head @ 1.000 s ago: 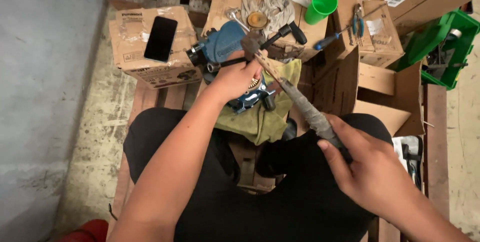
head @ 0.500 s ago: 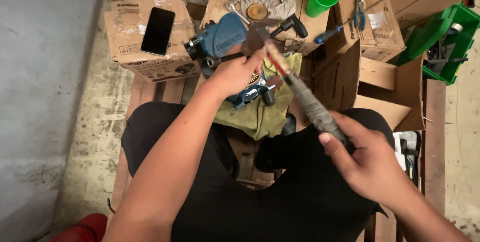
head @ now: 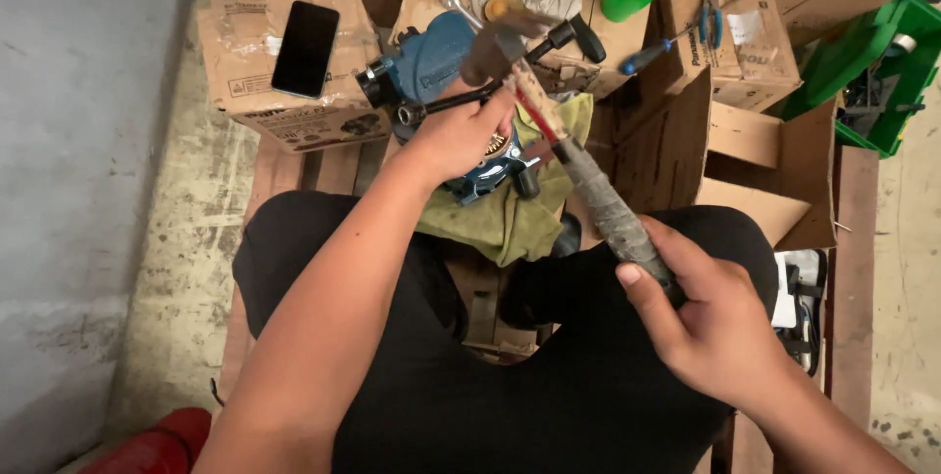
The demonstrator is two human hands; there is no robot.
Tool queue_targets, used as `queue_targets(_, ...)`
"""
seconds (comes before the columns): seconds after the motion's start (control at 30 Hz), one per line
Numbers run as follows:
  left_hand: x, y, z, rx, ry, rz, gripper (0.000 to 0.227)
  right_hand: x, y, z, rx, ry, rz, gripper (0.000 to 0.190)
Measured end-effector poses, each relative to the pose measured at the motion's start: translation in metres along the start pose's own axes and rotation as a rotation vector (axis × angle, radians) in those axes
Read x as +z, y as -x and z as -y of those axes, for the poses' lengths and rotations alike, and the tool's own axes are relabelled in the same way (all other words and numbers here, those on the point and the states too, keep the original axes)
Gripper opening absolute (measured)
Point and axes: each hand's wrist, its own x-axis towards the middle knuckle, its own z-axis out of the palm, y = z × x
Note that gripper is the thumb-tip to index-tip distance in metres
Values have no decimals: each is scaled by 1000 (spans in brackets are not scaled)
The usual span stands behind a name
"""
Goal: The person uses a screwdriver to loosen and remove a central nut from a blue motor component. They then use a hammer to tap the part and a screwdriver to pry out a circular metal piece from the motor housing.
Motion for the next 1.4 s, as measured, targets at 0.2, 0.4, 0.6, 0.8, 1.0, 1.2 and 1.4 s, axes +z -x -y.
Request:
queue_targets(0.2,6,-19,23,258,87,-58,50,6,0,1,9,-96,-2,39)
queue_targets(0.4,3,-14,19,200,127,-11,50,6,2,-5,37,8,-3,45)
queue_targets(0.6,4,-17,21,230,75,-38,52,13,2,-9,22,-56,-15,40)
queue_targets(0.8,4,-13,18,155,37,-11,59,16,5,-2,51,-128,-49,37)
queue_targets(1.0,0,-8,10,126,53,-11,53,18,5,-7,-21,-73,-59,41)
queue_targets(1.2,3,-9,14,170,55,-45,60,18,4,0,59,-222,-17,39)
queue_targets(1.4,7,-16,23,355,149,-105,47,10,-5,9,-130,-620,-202,41)
